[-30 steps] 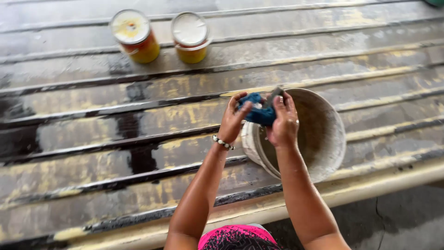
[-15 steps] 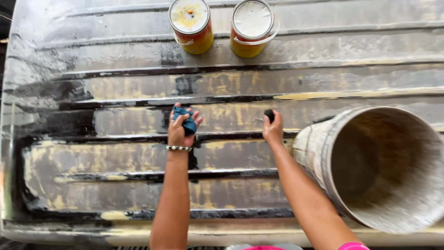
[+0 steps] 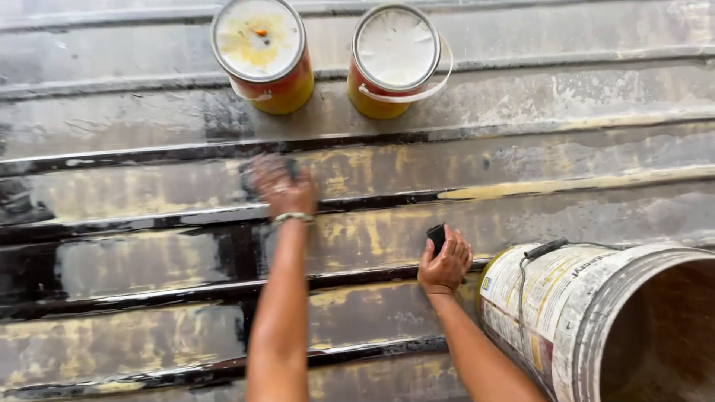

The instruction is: Wet sanding a corrugated metal surface using a sanding block and water.

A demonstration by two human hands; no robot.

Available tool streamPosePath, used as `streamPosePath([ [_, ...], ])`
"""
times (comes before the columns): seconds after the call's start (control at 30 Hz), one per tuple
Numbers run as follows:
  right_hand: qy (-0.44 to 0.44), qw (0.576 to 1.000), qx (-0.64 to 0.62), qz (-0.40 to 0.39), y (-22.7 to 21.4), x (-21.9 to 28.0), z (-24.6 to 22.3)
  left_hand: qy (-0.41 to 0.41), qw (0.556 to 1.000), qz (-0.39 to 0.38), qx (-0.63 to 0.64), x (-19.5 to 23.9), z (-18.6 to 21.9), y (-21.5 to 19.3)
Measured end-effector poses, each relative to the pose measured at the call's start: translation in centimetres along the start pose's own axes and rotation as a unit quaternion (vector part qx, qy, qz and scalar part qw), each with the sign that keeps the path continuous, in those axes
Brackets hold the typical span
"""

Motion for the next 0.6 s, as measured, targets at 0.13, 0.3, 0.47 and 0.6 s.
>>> streamPosePath([
  [0.13,-0.001,1.0,0.005,-0.006,0.0,0.5,0.3,0.179,0.973,0.006,0.147,7.5,22.2,1.1],
  [0.3,-0.003,0.992,0.118,-0.035,6.5,2.5,6.1,0.277,0.8,-0.188,0.498,15.8,37.0,3.7],
  [0.47,0.004,1.0,0.013,-0.019,-1.2,-0.6,-0.6,0.106,0.745,-0.094,0.651,7.7,20.5,-8.0],
  [0.6,0.005,1.0,-0.01,-0.019,-1.4,-0.2,-0.8,0.032,0.983,-0.011,0.181,1.3,8.5,-6.5],
])
Point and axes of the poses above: each hand's wrist, its own x-axis away from the middle knuckle, its own y-axis out of the palm, z = x × y, the point moved 7 cm from there along -x, towards the middle knuckle, and after that the axes turned 3 degrees about x, right-handed, at the moved point
